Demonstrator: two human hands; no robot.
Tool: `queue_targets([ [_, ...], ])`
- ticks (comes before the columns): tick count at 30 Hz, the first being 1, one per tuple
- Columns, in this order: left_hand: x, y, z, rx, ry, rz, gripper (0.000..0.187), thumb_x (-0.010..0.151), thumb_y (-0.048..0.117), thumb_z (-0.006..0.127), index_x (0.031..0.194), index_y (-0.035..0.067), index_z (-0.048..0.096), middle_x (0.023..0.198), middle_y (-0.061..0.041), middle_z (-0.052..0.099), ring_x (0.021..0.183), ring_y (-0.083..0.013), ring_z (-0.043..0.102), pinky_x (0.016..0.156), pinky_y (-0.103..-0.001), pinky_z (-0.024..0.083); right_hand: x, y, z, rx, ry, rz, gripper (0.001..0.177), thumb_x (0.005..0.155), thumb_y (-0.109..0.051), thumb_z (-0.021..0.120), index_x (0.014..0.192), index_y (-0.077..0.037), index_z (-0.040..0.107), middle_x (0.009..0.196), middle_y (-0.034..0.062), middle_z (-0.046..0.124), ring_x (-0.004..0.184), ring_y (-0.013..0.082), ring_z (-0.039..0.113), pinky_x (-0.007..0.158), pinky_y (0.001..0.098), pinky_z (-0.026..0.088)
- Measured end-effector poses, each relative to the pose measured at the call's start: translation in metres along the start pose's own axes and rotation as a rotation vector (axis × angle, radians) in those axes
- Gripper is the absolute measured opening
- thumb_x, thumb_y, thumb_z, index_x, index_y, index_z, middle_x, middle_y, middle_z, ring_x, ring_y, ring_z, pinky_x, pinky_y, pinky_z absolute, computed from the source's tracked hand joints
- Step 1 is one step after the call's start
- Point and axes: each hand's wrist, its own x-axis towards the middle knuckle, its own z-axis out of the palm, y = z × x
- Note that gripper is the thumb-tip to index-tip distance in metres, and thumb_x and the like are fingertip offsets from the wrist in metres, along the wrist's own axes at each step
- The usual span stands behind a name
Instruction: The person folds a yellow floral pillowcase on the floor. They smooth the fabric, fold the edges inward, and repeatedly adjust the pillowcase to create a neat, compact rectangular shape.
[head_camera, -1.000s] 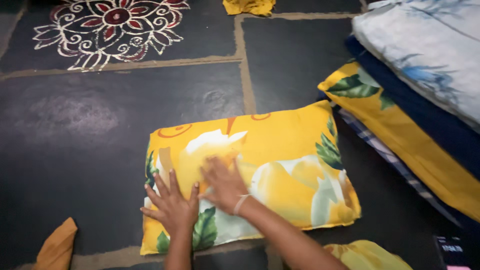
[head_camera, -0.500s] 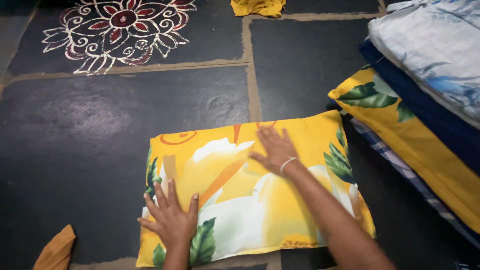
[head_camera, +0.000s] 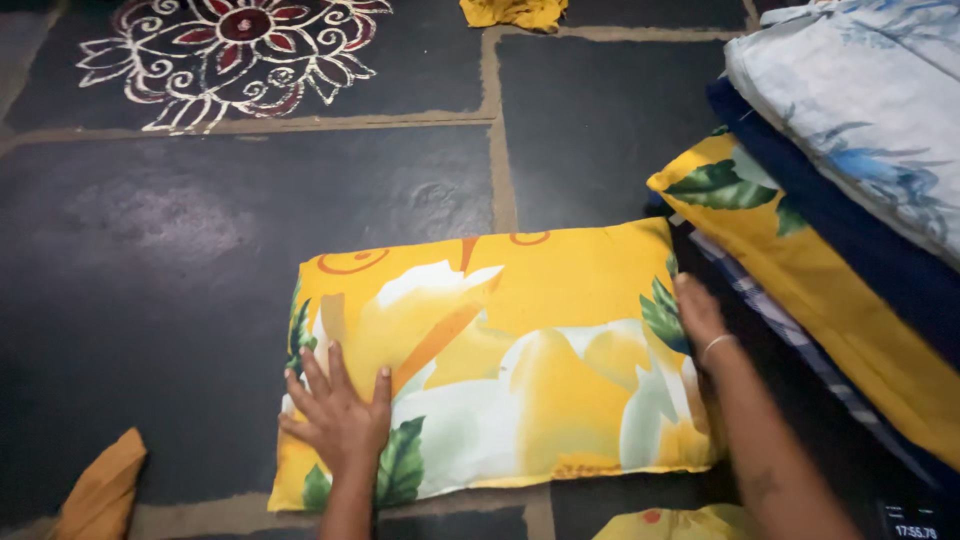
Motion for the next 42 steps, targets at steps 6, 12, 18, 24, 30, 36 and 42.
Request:
queue_targets([
  [6,0.004,-0.011,-0.026,-0.041,-0.043,0.039,0.079,0.086,0.07,0.055,0.143,0.016,0.057,0.149,-0.012,0.052,0.137,-0.0336,0.045,0.105,-0.064,0.033,-0.063,-0.003,0.017,0.068,0.076,-0.084,0.04,0.1,-0.039,0.067,0.104,0.001,0.065,0.08,0.0121,0.062,0.073,0.0182,0.052,0.068,0.0363,0.046],
  [12,0.031,-0.081,-0.06,-0.042,-0.539,-0.214,0.065,0.093,0.068,0.056,0.095,0.01,0.084,0.089,-0.017,0.076,0.087,-0.0358,0.071,0.08,-0.045,0.055,-0.074,-0.005,-0.038,0.178,-0.292,0.173,0.034,0.089,-0.039,0.073,0.09,-0.005,0.077,0.079,0.0003,0.068,0.071,0.0098,0.056,0.064,0.0274,0.045],
  [18,0.04,-0.19,-0.013,-0.517,-0.518,-0.497,0.057,0.094,0.054,0.065,0.105,0.0,0.082,0.089,-0.015,0.079,0.079,-0.0228,0.076,0.08,-0.037,0.057,-0.034,-0.023,-0.026,0.301,-0.189,0.25,0.051,0.101,-0.048,0.068,0.105,0.003,0.07,0.084,0.0077,0.057,0.072,0.0206,0.049,0.06,0.0355,0.038],
  [24,0.095,-0.158,0.045,-0.862,-0.296,-0.633,0.05,0.098,0.04,0.07,0.121,-0.004,0.071,0.103,-0.011,0.075,0.087,-0.0178,0.068,0.081,-0.034,0.052,0.005,-0.06,0.004,0.468,-0.078,0.21,0.038,0.098,-0.034,0.068,0.115,-0.001,0.072,0.101,0.0038,0.072,0.085,0.0134,0.064,0.074,0.031,0.051],
  [30,0.116,-0.124,0.052,-0.935,-0.359,-0.821,0.042,0.093,0.029,0.077,0.109,-0.009,0.075,0.096,-0.014,0.075,0.078,-0.0208,0.066,0.071,-0.038,0.054,0.031,-0.054,0.022,0.522,-0.08,0.215,0.033,0.098,-0.031,0.07,0.108,0.0,0.074,0.095,0.0037,0.073,0.081,0.014,0.066,0.075,0.0307,0.052],
  [36,0.11,-0.153,0.026,-0.492,-0.174,-0.689,0.029,0.09,0.032,0.084,0.1,0.005,0.081,0.087,-0.014,0.073,0.073,-0.024,0.062,0.066,-0.044,0.05,0.032,-0.033,0.016,0.198,0.24,-0.041,0.035,0.101,-0.028,0.076,0.104,0.006,0.077,0.086,0.0061,0.067,0.077,0.0116,0.057,0.072,0.0313,0.049],
  [42,0.104,-0.165,0.036,-0.701,-0.267,-0.648,0.039,0.093,0.038,0.075,0.103,0.0,0.079,0.086,-0.012,0.077,0.07,-0.0194,0.067,0.066,-0.038,0.054,0.02,-0.036,0.011,0.282,0.198,-0.018,0.034,0.1,-0.03,0.073,0.109,0.003,0.076,0.093,0.004,0.072,0.082,0.0102,0.062,0.077,0.0288,0.051],
])
